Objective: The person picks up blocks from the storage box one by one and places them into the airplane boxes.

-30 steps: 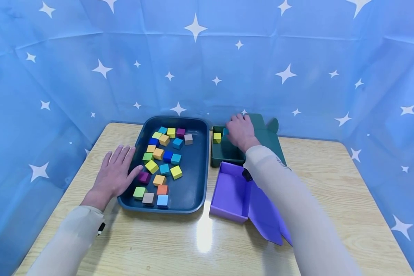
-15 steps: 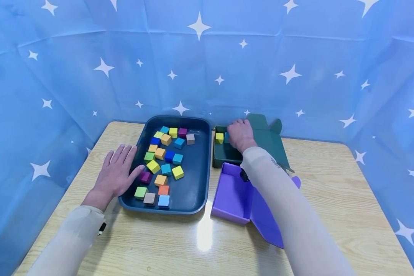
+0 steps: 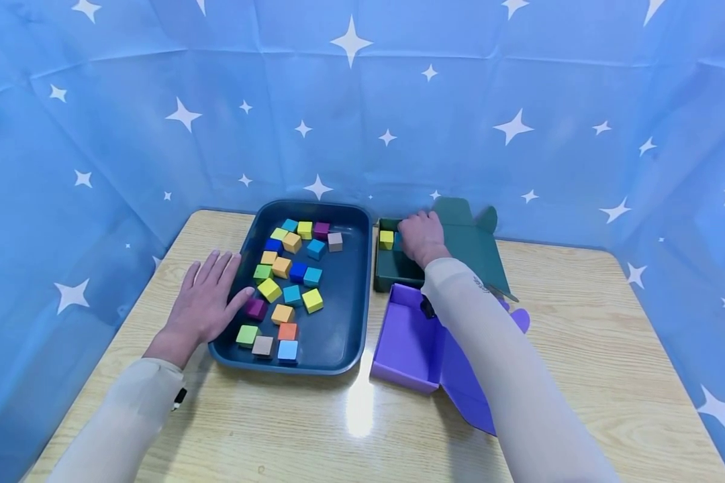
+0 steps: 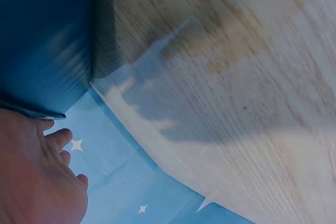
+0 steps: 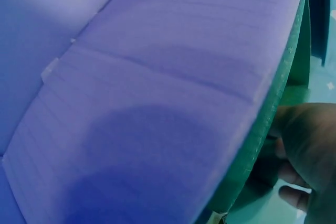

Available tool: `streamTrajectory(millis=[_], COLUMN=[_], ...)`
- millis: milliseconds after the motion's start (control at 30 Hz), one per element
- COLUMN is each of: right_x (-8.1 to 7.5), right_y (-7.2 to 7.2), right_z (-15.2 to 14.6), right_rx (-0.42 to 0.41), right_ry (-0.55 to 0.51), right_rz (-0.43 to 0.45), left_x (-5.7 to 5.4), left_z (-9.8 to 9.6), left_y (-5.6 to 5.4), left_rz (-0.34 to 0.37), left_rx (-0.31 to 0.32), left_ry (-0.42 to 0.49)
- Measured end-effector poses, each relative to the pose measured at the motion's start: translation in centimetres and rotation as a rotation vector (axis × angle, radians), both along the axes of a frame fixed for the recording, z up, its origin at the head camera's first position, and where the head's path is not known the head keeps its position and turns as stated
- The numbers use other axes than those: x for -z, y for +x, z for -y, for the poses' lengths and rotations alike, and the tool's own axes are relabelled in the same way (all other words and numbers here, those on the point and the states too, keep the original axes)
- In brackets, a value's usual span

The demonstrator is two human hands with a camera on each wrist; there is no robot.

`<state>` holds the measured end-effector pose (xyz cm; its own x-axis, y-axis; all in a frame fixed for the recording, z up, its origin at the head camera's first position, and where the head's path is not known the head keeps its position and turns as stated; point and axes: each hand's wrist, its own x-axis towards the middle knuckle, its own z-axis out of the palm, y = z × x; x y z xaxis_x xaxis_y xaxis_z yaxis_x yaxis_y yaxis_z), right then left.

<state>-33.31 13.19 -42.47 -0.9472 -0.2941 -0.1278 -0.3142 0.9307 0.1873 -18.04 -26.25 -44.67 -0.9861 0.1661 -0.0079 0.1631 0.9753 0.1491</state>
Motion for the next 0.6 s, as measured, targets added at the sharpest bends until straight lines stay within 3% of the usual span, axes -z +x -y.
streamTrajectory(millis=[267,600], right_x=[-0.9,-3.7], right_y=[0.3,1.8], right_z=[0.0,0.7], right_rx=[-0.014,-0.061], right_ry=[-0.031,-0.153], right_rz=[-0.026,-0.093], left_x=[-0.1,-0.1], left_z=[-0.2,-0.4], left_y=[0.1,0.0], left_rz=[0.008,0.018], left_rx=[0.009,0.013], left_ry=[0.006,0.019])
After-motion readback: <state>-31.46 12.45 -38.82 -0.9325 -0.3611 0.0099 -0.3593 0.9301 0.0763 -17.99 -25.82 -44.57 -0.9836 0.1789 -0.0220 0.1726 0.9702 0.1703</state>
